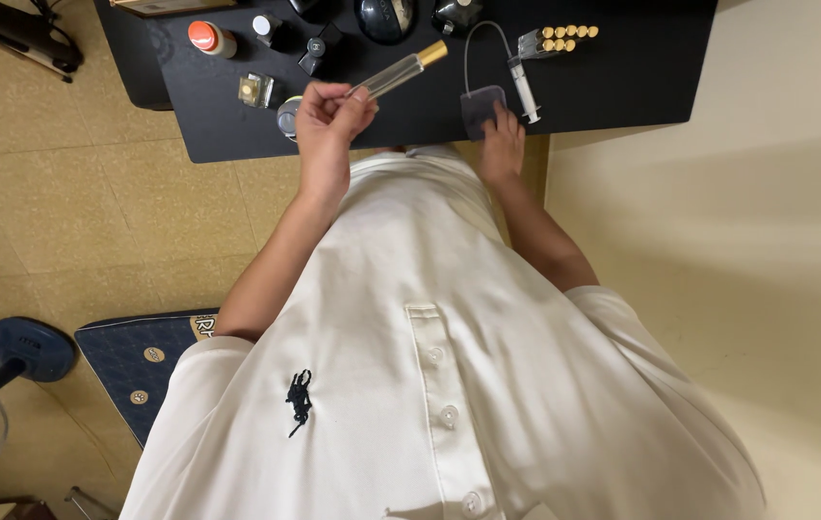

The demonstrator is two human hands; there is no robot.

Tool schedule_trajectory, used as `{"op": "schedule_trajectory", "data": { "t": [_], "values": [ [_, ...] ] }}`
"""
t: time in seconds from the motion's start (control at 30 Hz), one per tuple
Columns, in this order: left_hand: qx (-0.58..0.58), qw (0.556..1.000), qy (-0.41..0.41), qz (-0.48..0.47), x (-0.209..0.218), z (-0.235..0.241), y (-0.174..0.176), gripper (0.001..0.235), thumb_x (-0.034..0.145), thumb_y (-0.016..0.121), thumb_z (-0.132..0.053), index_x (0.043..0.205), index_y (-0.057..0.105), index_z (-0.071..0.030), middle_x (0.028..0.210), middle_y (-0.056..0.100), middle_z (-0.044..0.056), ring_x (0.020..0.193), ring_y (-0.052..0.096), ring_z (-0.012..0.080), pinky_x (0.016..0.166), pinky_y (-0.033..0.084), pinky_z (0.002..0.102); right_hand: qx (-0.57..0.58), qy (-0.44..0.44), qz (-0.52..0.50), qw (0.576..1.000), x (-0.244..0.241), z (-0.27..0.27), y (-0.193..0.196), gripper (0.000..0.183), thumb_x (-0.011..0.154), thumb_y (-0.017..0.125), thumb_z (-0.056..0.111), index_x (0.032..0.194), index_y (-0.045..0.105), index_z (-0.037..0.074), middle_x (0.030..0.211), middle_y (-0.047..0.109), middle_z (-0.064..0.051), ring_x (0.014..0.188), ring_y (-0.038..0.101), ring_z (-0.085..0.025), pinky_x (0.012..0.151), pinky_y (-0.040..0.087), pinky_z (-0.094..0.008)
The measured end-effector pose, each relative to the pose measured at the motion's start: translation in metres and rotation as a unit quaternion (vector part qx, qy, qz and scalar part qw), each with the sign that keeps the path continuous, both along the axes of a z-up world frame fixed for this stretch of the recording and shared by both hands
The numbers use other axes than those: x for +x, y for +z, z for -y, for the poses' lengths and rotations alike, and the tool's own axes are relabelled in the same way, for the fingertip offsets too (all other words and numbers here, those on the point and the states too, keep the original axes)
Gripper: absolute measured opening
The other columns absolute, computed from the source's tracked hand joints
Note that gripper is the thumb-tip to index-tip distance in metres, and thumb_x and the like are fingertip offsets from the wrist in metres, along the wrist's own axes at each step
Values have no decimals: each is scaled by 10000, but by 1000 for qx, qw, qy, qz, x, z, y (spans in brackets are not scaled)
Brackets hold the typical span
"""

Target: The person uses a syringe connected to a tube to transfer liquid into small glass vials. They cap the filled vials with gold lids, wipe them with a cloth, and place them into a wooden box. The process is repeated for multiple vials.

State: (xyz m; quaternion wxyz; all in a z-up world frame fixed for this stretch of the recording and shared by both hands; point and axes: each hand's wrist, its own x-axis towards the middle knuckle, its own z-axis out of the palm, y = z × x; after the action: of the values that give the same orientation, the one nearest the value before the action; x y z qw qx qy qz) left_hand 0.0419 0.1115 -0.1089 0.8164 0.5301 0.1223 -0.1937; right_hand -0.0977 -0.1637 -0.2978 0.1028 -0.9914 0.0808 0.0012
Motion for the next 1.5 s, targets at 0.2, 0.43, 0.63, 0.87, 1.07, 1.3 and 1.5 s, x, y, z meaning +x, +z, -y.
{"op": "schedule_trajectory", "data": {
  "t": [0.2,0.43,0.63,0.87,1.07,1.3,1.5],
  "values": [
    [-47,999,-2,-16,-1,5,-2,179,981,732,-59,1021,558,-57,946,712,72,900,718,145,894,616,319,101,-57,-50,992,-2,8,-28,386,798,727,12,1178,665,23,1134,646,-171,1100,568,-380,955,432,-500],
    [-48,999,3,-19,-2,5,-5,166,962,728,-38,990,566,-59,993,736,94,924,726,151,896,616,317,407,-313,-14,858,13,-1,-70,124,978,739,115,1080,695,61,918,729,-76,815,666,-178,718,524,-300],
    [-36,998,0,53,-5,15,-7,187,981,741,-31,1009,557,-41,972,741,93,894,703,133,844,595,281,626,-254,236,698,74,-58,105,174,1070,697,84,1202,637,-12,1065,643,-86,945,545,-173,856,463,-330],
    [-4,998,-8,61,-13,21,8,237,990,737,-40,1211,684,30,998,717,51,907,669,99,827,563,245,301,106,289,903,91,-103,210,245,1040,653,56,1264,563,14,1529,529,-179,1486,469,-346,1250,357,-480],
    [-58,994,24,90,-19,18,4,229,986,743,-26,1199,689,37,1054,742,85,948,692,117,883,568,260,223,146,218,939,101,-88,221,470,1091,579,308,1463,529,25,1618,455,-143,1570,343,-355,1299,256,-539],
    [-149,983,76,69,-12,21,-2,239,982,719,-50,1204,677,29,1089,736,81,963,685,122,877,558,271,240,243,181,922,91,-105,228,770,1112,301,606,1620,366,31,1699,297,-169,1609,239,-374,1318,201,-577],
    [-121,987,67,77,-11,23,15,210,987,726,-41,1184,677,10,1053,724,79,962,705,141,884,575,283,213,151,187,947,113,-83,245,769,1122,263,628,1640,372,69,1721,281,-170,1642,235,-367,1309,171,-538]
  ]
}}
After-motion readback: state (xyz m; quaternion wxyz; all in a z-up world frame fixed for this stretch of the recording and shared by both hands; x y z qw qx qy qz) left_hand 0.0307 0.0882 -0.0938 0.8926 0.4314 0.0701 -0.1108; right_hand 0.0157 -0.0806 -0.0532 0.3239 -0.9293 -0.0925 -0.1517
